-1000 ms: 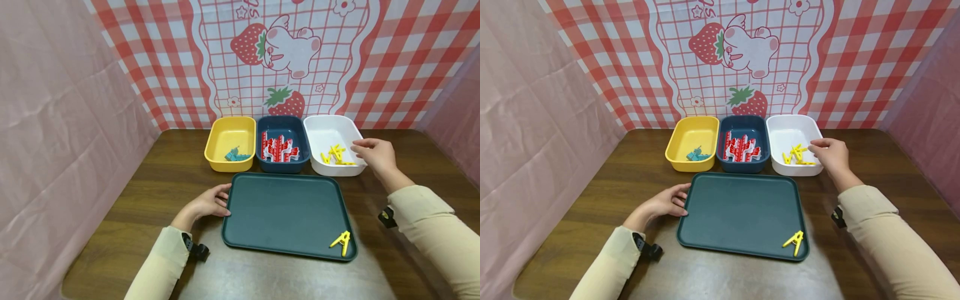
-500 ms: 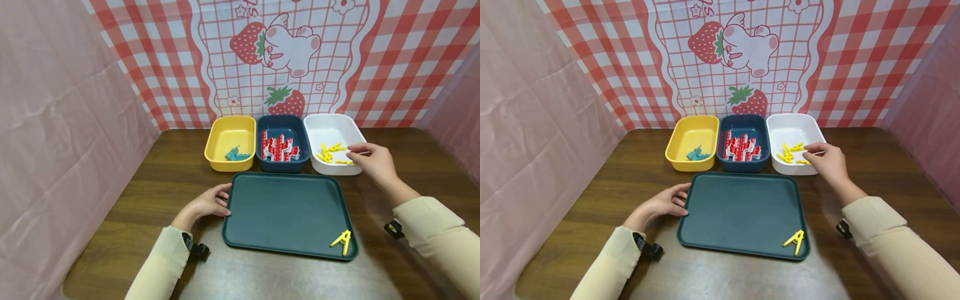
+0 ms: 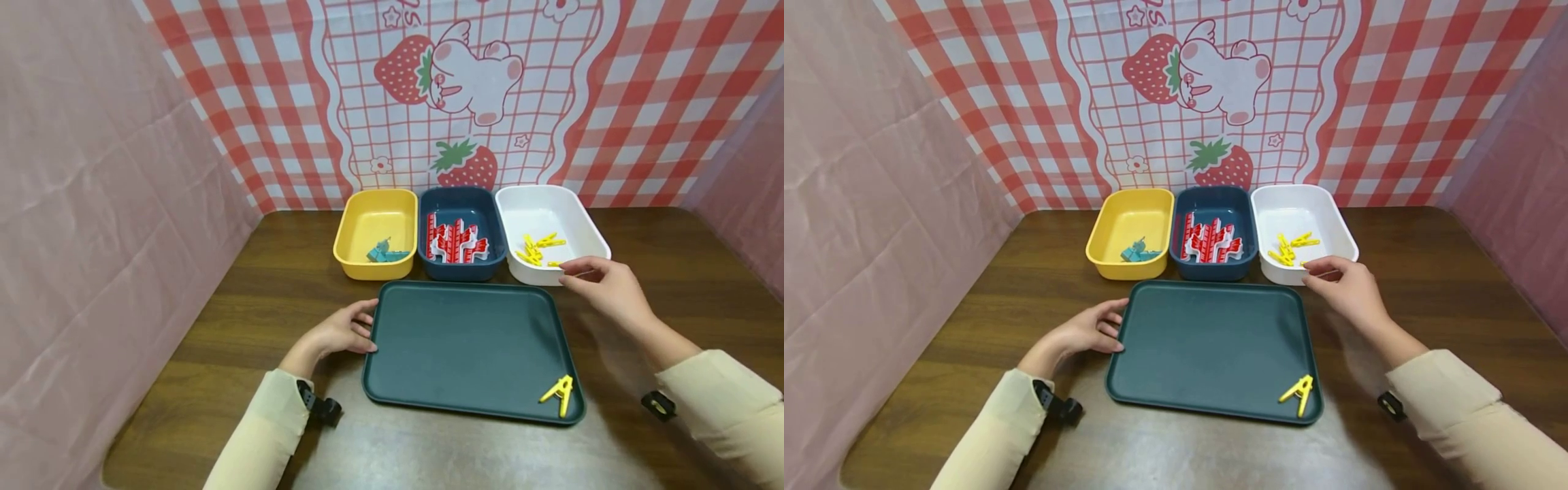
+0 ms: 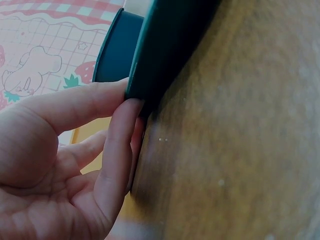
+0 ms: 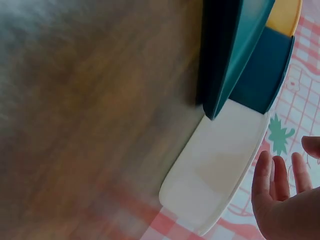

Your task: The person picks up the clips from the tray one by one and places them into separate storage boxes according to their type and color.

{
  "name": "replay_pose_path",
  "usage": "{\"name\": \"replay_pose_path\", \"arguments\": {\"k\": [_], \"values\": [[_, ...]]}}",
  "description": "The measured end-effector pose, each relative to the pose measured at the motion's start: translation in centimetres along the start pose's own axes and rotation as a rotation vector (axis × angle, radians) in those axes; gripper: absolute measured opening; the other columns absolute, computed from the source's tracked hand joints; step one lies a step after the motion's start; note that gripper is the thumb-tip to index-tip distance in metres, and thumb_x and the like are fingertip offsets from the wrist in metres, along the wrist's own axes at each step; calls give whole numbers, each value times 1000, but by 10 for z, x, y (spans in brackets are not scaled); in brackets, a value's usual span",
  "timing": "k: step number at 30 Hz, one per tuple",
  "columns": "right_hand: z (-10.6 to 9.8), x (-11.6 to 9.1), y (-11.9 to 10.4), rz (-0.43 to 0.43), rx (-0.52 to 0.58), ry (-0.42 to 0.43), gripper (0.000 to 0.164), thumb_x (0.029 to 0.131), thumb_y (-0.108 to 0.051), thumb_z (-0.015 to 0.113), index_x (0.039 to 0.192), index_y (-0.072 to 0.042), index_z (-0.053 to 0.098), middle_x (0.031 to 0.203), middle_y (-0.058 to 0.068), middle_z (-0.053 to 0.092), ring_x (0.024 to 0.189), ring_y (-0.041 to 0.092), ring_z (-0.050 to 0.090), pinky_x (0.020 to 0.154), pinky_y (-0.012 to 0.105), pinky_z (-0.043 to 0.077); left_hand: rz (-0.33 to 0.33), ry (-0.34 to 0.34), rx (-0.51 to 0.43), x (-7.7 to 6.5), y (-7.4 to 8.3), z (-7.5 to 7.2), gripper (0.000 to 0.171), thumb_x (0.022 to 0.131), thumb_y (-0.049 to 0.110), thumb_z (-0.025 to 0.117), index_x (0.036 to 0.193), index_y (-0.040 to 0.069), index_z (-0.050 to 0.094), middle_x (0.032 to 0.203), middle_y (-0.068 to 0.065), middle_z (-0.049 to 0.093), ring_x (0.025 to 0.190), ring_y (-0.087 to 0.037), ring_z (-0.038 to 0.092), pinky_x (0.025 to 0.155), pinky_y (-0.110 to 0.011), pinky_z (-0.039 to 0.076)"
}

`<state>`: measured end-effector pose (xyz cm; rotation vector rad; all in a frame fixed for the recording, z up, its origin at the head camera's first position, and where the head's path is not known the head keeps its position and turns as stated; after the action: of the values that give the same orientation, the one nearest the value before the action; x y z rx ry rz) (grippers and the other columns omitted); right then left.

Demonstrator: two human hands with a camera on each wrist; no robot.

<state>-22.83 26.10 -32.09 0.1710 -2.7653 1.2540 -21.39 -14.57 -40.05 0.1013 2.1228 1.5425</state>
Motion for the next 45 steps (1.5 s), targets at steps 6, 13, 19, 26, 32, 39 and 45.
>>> {"name": "replay_pose_path", "arguments": {"k": [6, 13, 19, 26, 32, 39, 45], "values": [[3, -13, -4, -52, -8, -16, 39, 87, -27, 67, 111, 2, 62, 100, 19, 62, 76, 18, 53, 57, 21, 51, 7, -1, 8, -1, 1, 0, 87, 72, -17, 69, 145, 8, 30, 116, -17, 43, 93, -25, 52, 73, -34, 55], [10, -28, -13, -66, 2, -28, 35, 87, -25, 68, 110, 0, 63, 100, 16, 62, 76, 14, 54, 60, 19, 51, 14, -5, -5, -2, 2, 0, 86, 72, -18, 68, 145, 7, 30, 116, -18, 42, 92, -24, 52, 72, -34, 55], [16, -40, -19, -124, 11, -47, 30, 85, -19, 70, 107, 0, 65, 98, 15, 64, 73, 8, 58, 61, 18, 51, 5, -8, -26, -4, 2, 2, 85, 73, -19, 67, 145, 7, 30, 116, -18, 42, 91, -24, 52, 71, -35, 55], [24, -54, -21, -180, 54, -74, 25, 83, -12, 71, 105, -1, 66, 96, 10, 66, 77, 4, 60, 65, 17, 51, 4, -12, -40, -4, 1, 2, 84, 73, -19, 66, 145, 7, 29, 116, -18, 41, 90, -24, 51, 72, -35, 55], [28, -67, -24, -234, 94, -96, 22, 81, -6, 71, 103, -1, 66, 94, 8, 67, 78, 5, 61, 65, 18, 52, 1, -12, -37, -3, 1, 2, 84, 74, -19, 66, 145, 7, 29, 116, -18, 41, 91, -24, 51, 72, -35, 55], [34, -79, -24, -332, 99, -132, 22, 78, 1, 72, 99, -1, 66, 93, 7, 65, 77, 8, 61, 66, 19, 52, 6, -9, -34, -3, 2, 2, 84, 74, -19, 66, 145, 7, 29, 117, -18, 41, 91, -24, 51, 72, -35, 55], [38, -87, -25, -450, 127, -203, 26, 73, 3, 76, 96, -6, 67, 92, 4, 63, 81, 10, 60, 70, 18, 51, -4, 0, -35, -3, 1, 2, 84, 74, -19, 66, 145, 8, 30, 116, -17, 41, 91, -24, 52, 72, -35, 55]]}}
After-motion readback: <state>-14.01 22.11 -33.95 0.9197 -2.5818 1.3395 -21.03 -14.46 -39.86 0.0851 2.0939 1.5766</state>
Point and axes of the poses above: each hand's wrist, its own x-axis towards the middle knuckle, its own z-axis out of the palm, y = z × x, the point moved 6 cm from there along x, towards the middle knuckle
